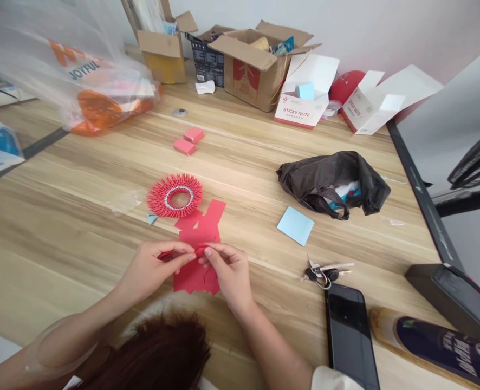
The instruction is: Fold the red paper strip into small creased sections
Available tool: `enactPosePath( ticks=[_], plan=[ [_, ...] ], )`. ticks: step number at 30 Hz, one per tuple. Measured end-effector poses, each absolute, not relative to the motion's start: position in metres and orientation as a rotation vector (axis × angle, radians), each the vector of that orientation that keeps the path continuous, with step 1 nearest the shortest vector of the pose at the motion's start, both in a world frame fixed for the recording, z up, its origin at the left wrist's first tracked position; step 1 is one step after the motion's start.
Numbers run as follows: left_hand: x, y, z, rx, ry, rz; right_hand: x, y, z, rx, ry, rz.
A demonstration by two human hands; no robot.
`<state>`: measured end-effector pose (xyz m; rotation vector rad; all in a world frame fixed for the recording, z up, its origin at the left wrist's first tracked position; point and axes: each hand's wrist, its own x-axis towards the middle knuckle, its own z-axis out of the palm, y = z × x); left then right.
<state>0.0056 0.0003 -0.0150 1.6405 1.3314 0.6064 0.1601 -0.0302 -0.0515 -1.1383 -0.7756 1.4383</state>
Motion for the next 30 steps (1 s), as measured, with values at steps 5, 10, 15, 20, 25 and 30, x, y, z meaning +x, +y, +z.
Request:
enactPosePath(
  ticks=[5, 10, 15, 20, 25, 30],
  plan=[
    [0.0056, -0.0003, -0.0155, 1.686, 1.345, 0.618, 0.1582, -0.0305, -0.0516, -1.105, -0.702, 1.454],
    [0.0057, -0.0009, -0.0155, 1.674, 1.316, 0.635, 0.1569, -0.0308, -0.0514, -1.089, -0.663, 1.482],
    [0.0062, -0.0009, -0.0187, 1.643, 1.343, 0.696, 0.1565, -0.0318, -0.0524, -1.075, -0.665, 1.514],
    [0.0062, -0.0002, -0.0203, 1.628, 1.322, 0.723, 0.1564, -0.0312, -0.0531, -1.046, -0.663, 1.519],
    [0.0053, 0.0001, -0.0221, 1.610, 1.304, 0.731, 0.1566, -0.0314, -0.0523, -1.031, -0.660, 1.542],
    [0.0056, 0.0000, -0.0202, 1.558, 1.317, 0.706, 0.1567, -0.0319, -0.0515, -1.058, -0.627, 1.557]
  ],
)
